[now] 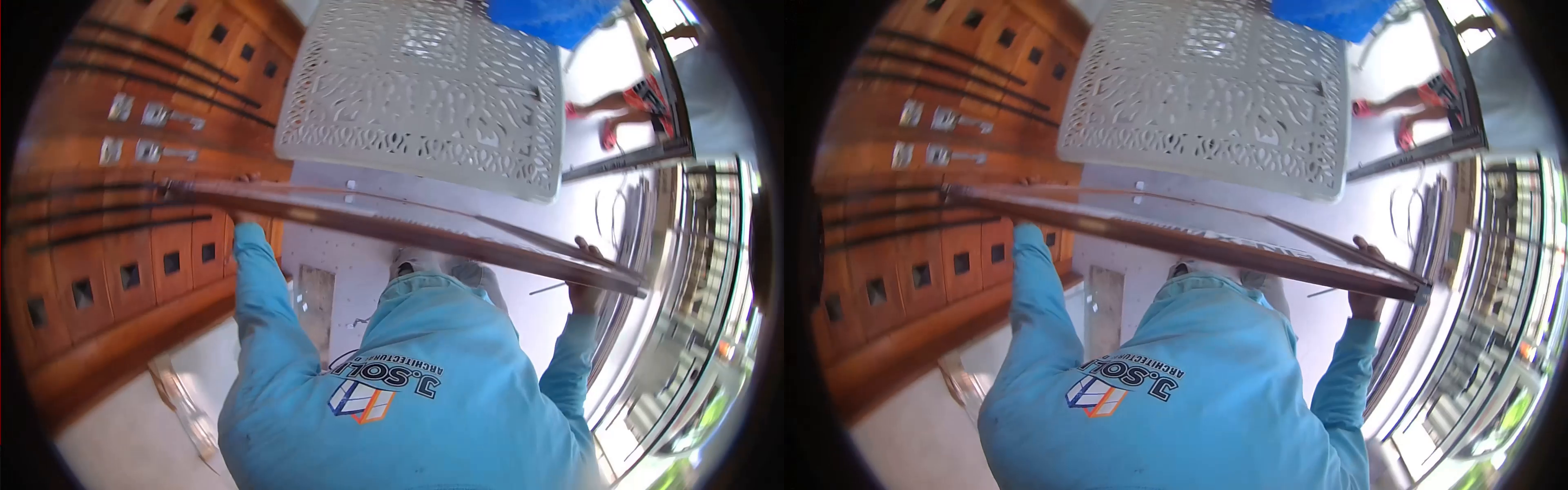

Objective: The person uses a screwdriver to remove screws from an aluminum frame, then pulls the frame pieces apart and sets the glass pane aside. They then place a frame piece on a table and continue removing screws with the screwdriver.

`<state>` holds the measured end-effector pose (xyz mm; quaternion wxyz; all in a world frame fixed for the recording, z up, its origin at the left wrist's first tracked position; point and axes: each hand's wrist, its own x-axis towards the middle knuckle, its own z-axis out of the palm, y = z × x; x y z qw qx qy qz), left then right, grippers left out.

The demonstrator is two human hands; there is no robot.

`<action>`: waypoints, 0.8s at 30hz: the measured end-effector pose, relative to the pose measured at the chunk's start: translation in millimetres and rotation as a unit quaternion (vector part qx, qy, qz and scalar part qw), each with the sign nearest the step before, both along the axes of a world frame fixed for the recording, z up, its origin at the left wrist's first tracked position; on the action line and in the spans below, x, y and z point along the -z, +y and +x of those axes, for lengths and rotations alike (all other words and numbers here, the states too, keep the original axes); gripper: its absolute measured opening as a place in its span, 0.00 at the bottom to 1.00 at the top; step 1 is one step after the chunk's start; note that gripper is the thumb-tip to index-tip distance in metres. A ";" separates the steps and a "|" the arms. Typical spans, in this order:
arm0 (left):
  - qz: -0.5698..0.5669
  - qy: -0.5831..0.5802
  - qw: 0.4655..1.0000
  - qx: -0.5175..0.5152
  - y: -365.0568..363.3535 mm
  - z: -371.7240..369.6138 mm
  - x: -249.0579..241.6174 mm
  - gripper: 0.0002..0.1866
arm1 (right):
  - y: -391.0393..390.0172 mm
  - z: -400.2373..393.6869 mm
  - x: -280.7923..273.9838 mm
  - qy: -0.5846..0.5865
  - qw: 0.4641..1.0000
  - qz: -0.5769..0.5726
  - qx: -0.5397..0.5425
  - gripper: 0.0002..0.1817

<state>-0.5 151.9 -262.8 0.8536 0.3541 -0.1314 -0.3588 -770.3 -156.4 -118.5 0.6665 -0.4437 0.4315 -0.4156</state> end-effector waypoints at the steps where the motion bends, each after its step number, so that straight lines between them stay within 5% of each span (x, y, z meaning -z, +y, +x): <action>1: -0.009 0.002 1.000 -0.006 -9.9 -5.1 8.8 0.31 | 5.5 0.9 5.6 0.069 0.995 -0.067 -0.010 0.27; 2: -0.021 0.005 1.000 -0.015 -13.8 -20.7 16.5 0.32 | 7.4 3.3 -2.0 0.125 0.991 -0.046 -0.025 0.29; 4: -0.012 0.022 0.999 -0.034 -9.0 -43.7 29.7 0.33 | 18.8 29.4 -19.9 -0.149 0.977 0.113 0.104 0.34; 5: 0.011 0.035 0.999 -0.039 -5.7 -48.9 36.8 0.34 | 22.4 31.5 -21.7 -0.137 0.979 0.118 0.094 0.38; 8: 0.132 0.079 0.988 -0.021 9.4 -41.0 52.2 0.39 | 27.9 6.8 0.0 0.188 0.978 0.065 0.067 0.37; 10: 0.138 0.089 0.986 0.000 9.8 -44.1 51.7 0.41 | 40.2 45.2 -21.3 0.150 0.969 -0.155 0.116 0.34; 13: 0.187 0.138 0.971 -0.052 -1.3 -61.8 26.6 0.42 | 34.3 30.5 -4.0 0.107 0.956 -0.267 0.061 0.31; 17: 0.288 0.110 0.944 -0.116 -22.9 -85.4 -7.8 0.42 | 27.7 -9.3 18.2 0.237 0.970 -0.056 0.014 0.25; 20: 0.093 0.119 0.987 0.050 9.6 -51.2 31.8 0.42 | 24.5 33.5 -0.7 0.125 0.988 0.000 0.095 0.23; 22: 0.044 0.162 0.984 0.062 31.8 -22.0 63.9 0.36 | 14.2 18.1 26.7 0.112 0.986 0.101 0.078 0.22; 24: 0.112 0.134 0.984 0.033 17.9 -24.3 51.3 0.34 | 20.0 27.6 39.4 0.038 0.978 0.137 0.152 0.17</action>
